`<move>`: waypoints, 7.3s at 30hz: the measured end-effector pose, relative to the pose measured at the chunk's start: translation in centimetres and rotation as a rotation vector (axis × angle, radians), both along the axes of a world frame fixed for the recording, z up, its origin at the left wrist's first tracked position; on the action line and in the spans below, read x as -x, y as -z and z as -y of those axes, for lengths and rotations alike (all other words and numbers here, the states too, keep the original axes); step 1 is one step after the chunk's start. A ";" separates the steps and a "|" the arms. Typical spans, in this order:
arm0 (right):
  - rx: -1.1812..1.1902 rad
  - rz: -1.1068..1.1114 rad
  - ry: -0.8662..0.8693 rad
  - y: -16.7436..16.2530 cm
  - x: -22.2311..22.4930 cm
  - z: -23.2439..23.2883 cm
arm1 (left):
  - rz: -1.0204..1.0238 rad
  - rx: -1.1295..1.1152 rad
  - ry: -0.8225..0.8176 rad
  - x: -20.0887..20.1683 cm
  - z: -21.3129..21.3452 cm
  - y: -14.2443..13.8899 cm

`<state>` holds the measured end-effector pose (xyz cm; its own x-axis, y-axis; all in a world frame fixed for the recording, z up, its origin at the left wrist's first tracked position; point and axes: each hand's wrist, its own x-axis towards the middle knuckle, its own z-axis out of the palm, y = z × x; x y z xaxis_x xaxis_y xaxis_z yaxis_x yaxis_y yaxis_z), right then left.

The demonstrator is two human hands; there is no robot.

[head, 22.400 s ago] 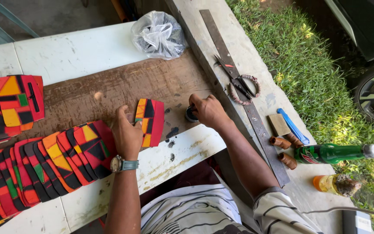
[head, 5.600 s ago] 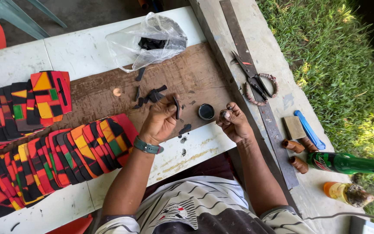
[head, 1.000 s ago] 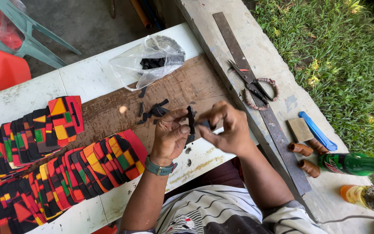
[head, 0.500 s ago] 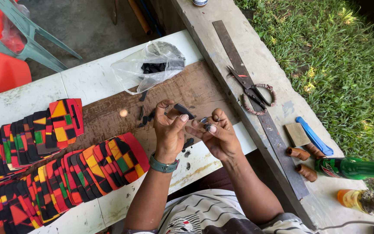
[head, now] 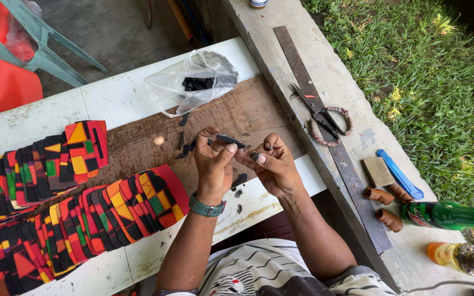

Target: The person applies glue to the edges of colorful patterned shoe upper pieces and small black rubber strips using a small brush. They handle each piece one at a time, dip the brush into a small container of glue, and spread it along the edges before placing the pieces on the table.

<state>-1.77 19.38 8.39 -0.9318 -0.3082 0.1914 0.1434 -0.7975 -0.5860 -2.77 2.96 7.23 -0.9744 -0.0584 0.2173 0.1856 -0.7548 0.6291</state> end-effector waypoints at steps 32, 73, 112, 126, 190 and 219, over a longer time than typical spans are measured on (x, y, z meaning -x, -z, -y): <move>-2.028 -0.895 0.211 5.4 8.3 -5.2 | -0.070 1.048 -0.232 -2.2 3.7 -0.1; -1.139 -0.819 0.300 -8.3 2.1 -5.3 | -0.230 0.678 -0.095 -0.7 1.8 -1.4; -0.814 -0.674 0.473 -5.1 -1.7 -2.4 | -0.019 -0.225 0.432 -1.3 0.1 0.7; -0.754 -0.578 0.699 -4.4 0.3 -1.3 | -0.010 -0.213 0.409 -2.1 0.7 1.9; -0.225 0.228 0.104 20.0 5.6 -16.3 | 0.370 1.173 -0.341 18.5 2.0 6.2; -0.230 0.207 0.124 17.5 0.6 -9.8 | 0.124 1.761 -0.353 8.9 8.7 5.5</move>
<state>-2.37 29.18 -9.08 -0.9767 -0.2036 -0.0677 0.1889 -0.6666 -0.7210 -11.72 -5.70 1.74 -0.9821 -0.0501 0.1817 0.0674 0.8068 0.5869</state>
